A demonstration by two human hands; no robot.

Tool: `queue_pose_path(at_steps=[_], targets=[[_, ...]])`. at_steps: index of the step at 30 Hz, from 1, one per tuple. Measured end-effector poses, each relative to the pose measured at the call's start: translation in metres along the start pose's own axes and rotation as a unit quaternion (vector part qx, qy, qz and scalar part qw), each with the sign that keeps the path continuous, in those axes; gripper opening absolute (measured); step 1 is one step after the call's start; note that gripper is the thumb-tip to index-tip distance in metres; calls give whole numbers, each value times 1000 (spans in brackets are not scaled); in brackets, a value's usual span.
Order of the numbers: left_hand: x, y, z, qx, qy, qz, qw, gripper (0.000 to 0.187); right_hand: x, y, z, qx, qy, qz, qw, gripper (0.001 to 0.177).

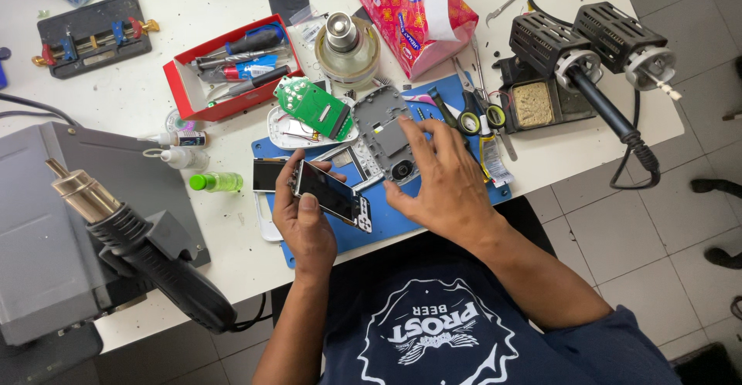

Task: The person disassembles a white electronic device, removes the battery, and uses a screwdriver to unscrew components. They then separate the casing and internal parts, handling the screen and circuit board.

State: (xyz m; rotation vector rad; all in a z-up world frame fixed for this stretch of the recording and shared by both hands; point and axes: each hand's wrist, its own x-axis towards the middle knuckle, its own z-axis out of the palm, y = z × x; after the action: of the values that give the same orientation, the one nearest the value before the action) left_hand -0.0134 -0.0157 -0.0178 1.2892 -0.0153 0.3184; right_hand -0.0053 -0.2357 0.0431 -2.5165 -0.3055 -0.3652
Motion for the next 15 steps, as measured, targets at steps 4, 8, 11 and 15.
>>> queue_pose_path(at_steps=[4,8,11,15], targets=[[2,0,-6,-22,29,6,999,78,-4,-4,2,7,-5,-37,999,90],[5,9,-10,-51,78,14,996,81,-16,-12,10,30,-27,-92,995,89],[8,16,-11,-67,84,9,994,79,-22,-15,15,39,-38,-112,992,88],[7,17,-9,-67,83,-4,994,76,-25,-10,19,27,-41,-136,989,87]])
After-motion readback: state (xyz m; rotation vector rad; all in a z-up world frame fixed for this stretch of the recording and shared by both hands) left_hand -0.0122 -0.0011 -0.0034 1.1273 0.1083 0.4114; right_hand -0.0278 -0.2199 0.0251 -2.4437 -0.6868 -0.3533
